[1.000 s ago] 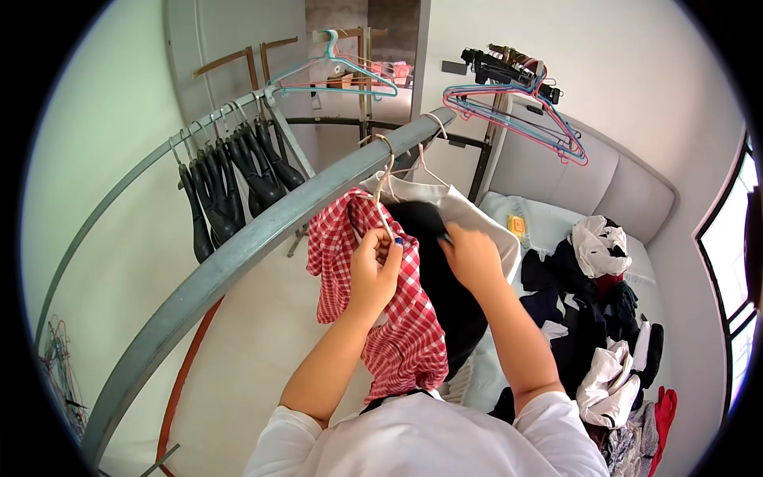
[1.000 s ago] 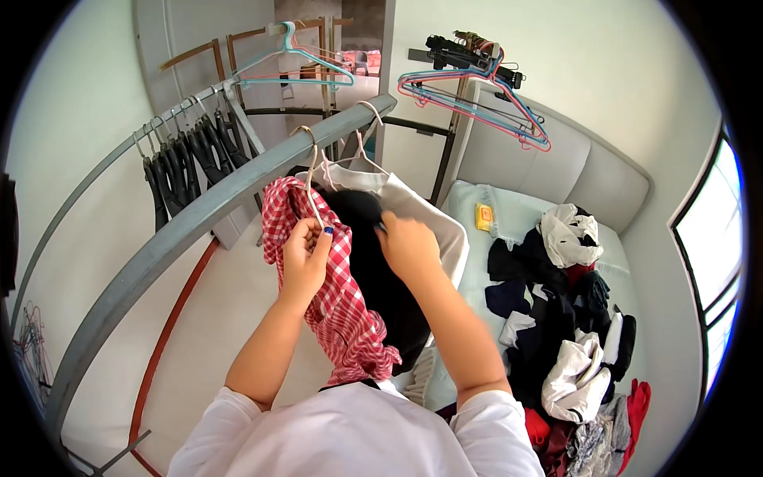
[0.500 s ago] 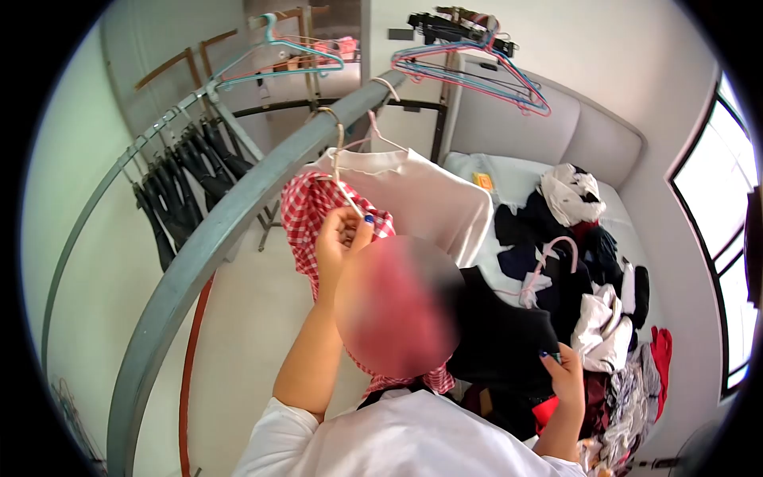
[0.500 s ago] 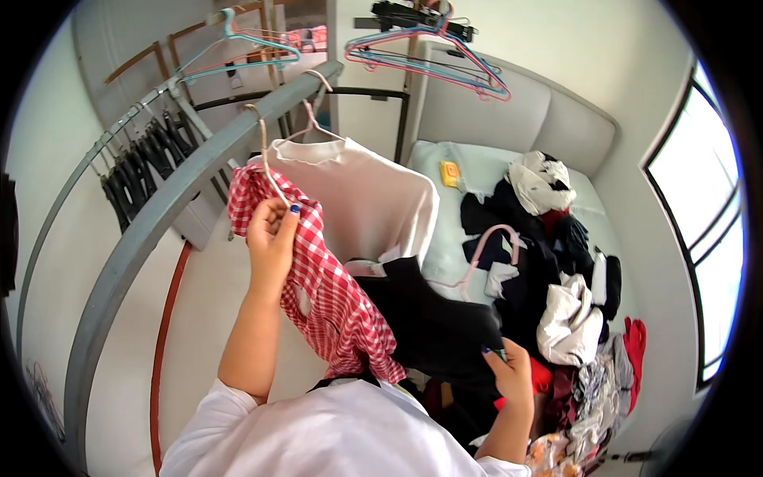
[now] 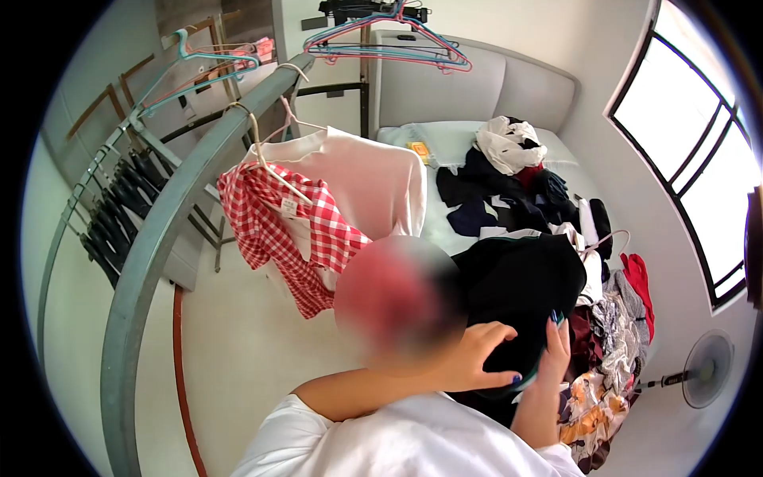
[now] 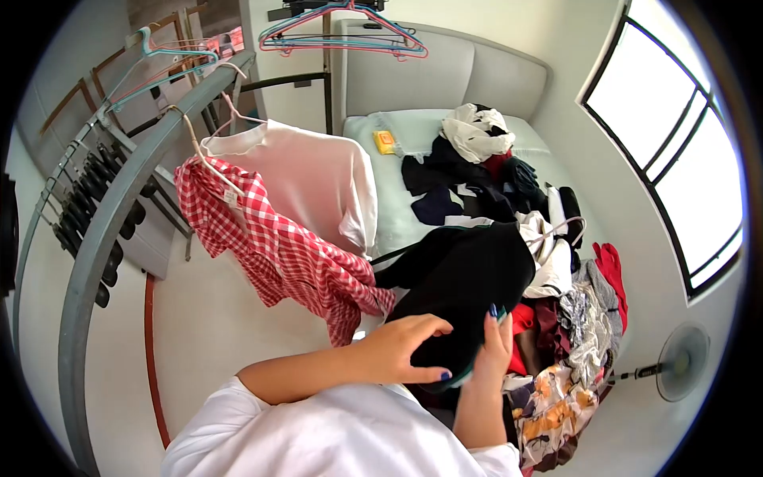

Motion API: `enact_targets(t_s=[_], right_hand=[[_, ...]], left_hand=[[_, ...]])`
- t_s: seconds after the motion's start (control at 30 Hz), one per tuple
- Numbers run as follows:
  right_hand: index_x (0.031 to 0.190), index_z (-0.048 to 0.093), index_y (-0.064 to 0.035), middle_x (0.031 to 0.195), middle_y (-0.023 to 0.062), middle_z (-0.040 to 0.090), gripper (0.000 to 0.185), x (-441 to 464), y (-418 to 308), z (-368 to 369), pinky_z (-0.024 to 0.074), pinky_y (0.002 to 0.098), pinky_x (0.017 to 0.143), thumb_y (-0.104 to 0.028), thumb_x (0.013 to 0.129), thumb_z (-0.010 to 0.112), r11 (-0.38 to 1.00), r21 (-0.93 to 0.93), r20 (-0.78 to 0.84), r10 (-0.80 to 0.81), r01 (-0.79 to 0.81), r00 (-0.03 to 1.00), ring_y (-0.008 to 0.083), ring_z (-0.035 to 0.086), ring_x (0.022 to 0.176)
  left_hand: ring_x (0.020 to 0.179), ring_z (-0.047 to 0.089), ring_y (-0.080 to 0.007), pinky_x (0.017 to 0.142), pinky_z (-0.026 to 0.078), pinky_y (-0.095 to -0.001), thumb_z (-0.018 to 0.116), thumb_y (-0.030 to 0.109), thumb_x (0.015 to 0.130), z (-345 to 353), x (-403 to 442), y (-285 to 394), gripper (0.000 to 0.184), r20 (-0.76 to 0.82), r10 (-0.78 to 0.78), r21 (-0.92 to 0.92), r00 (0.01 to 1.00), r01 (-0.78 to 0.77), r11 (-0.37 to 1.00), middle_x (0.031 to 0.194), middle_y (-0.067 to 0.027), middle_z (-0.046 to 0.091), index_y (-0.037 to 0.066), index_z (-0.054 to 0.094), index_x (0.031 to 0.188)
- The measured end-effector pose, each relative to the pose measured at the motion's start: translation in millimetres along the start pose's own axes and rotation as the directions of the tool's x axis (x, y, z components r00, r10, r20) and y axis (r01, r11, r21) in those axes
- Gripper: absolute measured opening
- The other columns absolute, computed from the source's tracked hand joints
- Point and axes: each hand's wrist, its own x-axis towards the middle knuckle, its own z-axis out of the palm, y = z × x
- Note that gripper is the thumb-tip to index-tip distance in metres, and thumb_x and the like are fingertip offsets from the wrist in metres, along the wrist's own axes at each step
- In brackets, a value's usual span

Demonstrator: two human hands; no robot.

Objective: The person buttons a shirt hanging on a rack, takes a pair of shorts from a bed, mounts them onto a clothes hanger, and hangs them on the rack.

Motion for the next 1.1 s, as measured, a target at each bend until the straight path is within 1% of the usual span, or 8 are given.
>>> enact_targets(t_s=[0.3,0.47,0.6,0.67,0.73,0.87,1.0,1.1], right_hand=[[0.105,0.036,-0.0030,0.092,0.0024,0.047,0.020,5.2,51.1,69.2,0.0366,0.0201,0.072,-0.006,0.088,0.045,0.952,-0.164,0.273,-0.207,0.258,0.939,0.0083,0.045,0.081],[0.096,0.050,0.0017,0.078,0.0044,0.056,0.016,29.3,24.7,50.4,0.0405,0.0188,0.061,-0.005,0.082,0.052,0.853,-0.417,0.471,-0.092,0.313,0.877,0.0081,0.051,0.066],[0.113,0.045,0.0004,0.109,0.0121,0.050,0.056,76.8,-15.8,7.9,0.0309,0.0345,0.092,-0.012,0.064,0.068,0.223,-0.721,0.440,-0.584,0.656,0.682,0.0256,0.045,0.105],[0.118,0.041,0.0004,0.115,0.0149,0.046,0.065,94.3,-20.2,-1.9,0.0310,0.0356,0.092,-0.011,0.061,0.070,-0.144,-0.742,0.651,-0.386,0.654,0.654,0.0283,0.041,0.109],[0.107,0.050,0.0015,0.099,0.0132,0.054,0.047,117.8,6.3,-37.1,0.0371,0.0330,0.084,-0.010,0.064,0.068,0.436,-0.737,0.528,-0.105,0.516,0.843,0.0271,0.050,0.094],[0.085,0.056,0.0006,0.072,0.0043,0.052,0.018,142.6,19.0,-94.7,0.0389,0.0271,0.069,-0.012,0.073,0.063,0.615,-0.645,0.417,-0.215,0.454,0.883,0.0145,0.049,0.072],[0.086,0.056,0.0031,0.075,0.0038,0.052,0.024,143.7,-35.5,-70.2,0.0387,0.0281,0.071,-0.017,0.074,0.061,0.524,-0.700,0.286,-0.417,0.486,0.862,0.0136,0.048,0.073],[0.091,0.057,0.0037,0.079,0.0050,0.055,0.025,162.1,-82.5,-68.2,0.0397,0.0253,0.070,-0.018,0.079,0.056,0.359,-0.760,0.321,-0.517,0.542,0.793,0.0126,0.049,0.073]], left_hand=[[0.071,0.056,-0.0362,0.064,0.045,-0.0403,0.057,0.008,0.064,-33.9,-14.6,-4.9,0.037,-0.311,-0.143,0.329,0.940,0.248,0.911,0.079,-0.0206,0.057,-0.004,0.050,0.098],[0.058,0.052,-0.0313,0.053,0.041,-0.0341,0.049,-0.001,0.066,-54.4,-22.6,-19.7,0.020,-0.426,-0.145,0.198,0.893,0.249,0.948,0.067,-0.0175,0.052,-0.001,0.055,0.085],[0.048,0.048,-0.0189,0.048,0.039,-0.0281,0.047,-0.005,0.062,-88.5,-29.7,6.1,0.020,-0.448,-0.253,-0.012,0.857,0.278,0.961,0.058,-0.0132,0.050,-0.002,0.058,0.079],[0.049,0.050,-0.0191,0.049,0.039,-0.0280,0.046,-0.004,0.060,-101.4,-35.5,9.8,0.022,-0.304,-0.212,0.007,0.929,0.225,0.974,0.059,-0.0130,0.051,-0.002,0.058,0.078],[0.052,0.053,-0.0194,0.050,0.041,-0.0272,0.046,-0.004,0.058,-108.2,-34.5,11.0,0.024,-0.283,-0.203,0.014,0.937,0.215,0.976,0.060,-0.0124,0.053,-0.002,0.059,0.078],[0.063,0.059,-0.0237,0.059,0.045,-0.0291,0.047,-0.005,0.058,-123.7,-28.6,5.4,0.026,-0.184,-0.163,0.006,0.969,0.167,0.986,0.069,-0.0135,0.058,-0.003,0.058,0.082],[0.095,0.052,-0.0272,0.080,0.042,-0.0333,0.064,0.011,0.068,-137.5,-14.5,-11.6,0.033,-0.092,0.023,0.171,0.996,-0.007,0.985,0.103,-0.0112,0.054,0.003,0.053,0.098],[0.103,0.046,-0.0280,0.091,0.034,-0.0411,0.064,0.024,0.071,-158.1,-2.2,-11.5,0.035,-0.301,0.229,0.726,0.926,0.066,0.685,0.105,-0.0128,0.052,0.004,0.052,0.097]])
